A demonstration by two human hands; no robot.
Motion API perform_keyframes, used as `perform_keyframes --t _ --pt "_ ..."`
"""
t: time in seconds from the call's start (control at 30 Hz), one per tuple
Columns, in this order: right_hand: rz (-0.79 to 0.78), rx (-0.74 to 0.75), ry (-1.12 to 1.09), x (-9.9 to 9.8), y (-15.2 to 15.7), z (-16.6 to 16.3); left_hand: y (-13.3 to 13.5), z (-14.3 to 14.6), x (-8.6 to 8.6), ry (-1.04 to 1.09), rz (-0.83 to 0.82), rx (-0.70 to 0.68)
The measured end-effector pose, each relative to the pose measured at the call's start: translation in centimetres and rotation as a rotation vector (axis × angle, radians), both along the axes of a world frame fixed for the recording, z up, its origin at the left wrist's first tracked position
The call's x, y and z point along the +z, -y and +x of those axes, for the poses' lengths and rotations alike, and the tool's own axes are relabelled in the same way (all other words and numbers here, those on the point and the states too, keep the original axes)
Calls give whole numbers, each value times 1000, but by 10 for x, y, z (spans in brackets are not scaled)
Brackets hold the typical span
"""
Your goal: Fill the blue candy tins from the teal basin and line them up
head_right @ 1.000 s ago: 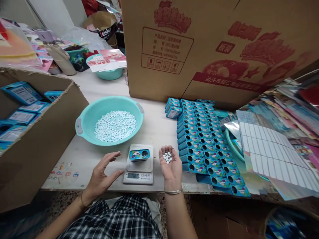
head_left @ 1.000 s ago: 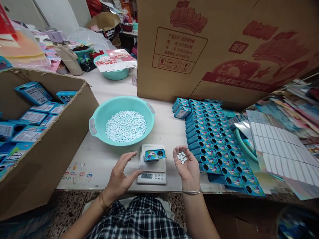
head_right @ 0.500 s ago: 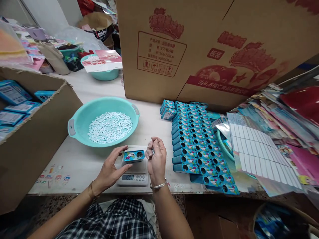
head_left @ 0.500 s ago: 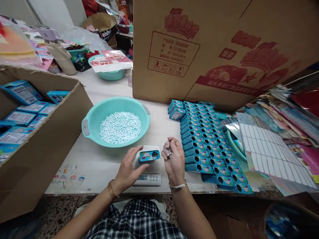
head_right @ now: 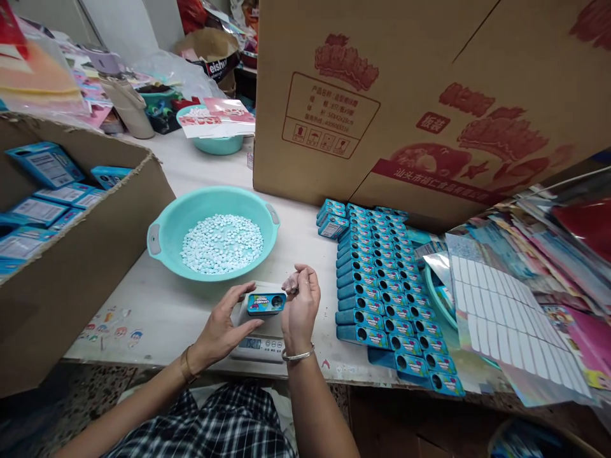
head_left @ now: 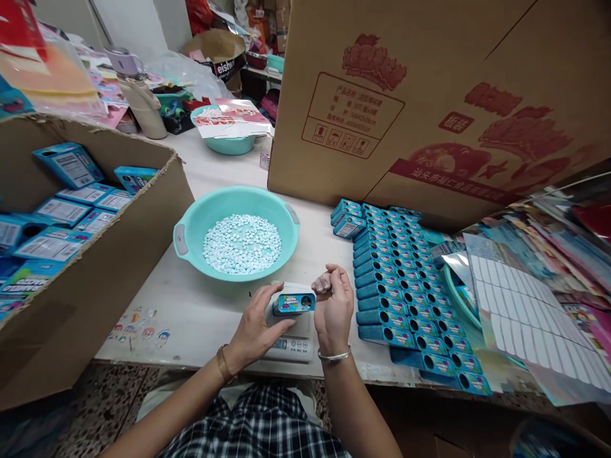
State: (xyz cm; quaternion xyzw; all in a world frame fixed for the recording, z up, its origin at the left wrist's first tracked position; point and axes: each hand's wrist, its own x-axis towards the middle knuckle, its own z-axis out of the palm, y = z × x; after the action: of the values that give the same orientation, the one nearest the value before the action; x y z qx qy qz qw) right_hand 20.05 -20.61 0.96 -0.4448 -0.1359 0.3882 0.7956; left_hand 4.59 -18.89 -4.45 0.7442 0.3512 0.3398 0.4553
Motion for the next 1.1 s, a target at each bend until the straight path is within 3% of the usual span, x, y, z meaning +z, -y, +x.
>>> perform_keyframes --t 0.17,0.33,0.47,0.57,0.7,0.83,0.93,1.1 --pt "32 24 -213 4 12 32 -2 -19 14 55 -21 29" --pt "69 -2 -300 -3 45 67 -4 -52 31 214 -8 176" --pt "35 -37 -329 -17 59 71 -6 -59 31 204 -53 230" --pt "13 -32 -285 -20 56 62 -4 -52 28 165 -57 195" --pt "-139 82 91 -12 47 44 0 -44 25 72 -39 140" --pt "-408 372 865 1 43 32 4 -43 20 34 -43 135" --pt "-575 497 1350 7 40 26 5 -45 14 31 -56 149" --pt "-693 612 1713 9 36 23 8 -48 8 38 -94 163"
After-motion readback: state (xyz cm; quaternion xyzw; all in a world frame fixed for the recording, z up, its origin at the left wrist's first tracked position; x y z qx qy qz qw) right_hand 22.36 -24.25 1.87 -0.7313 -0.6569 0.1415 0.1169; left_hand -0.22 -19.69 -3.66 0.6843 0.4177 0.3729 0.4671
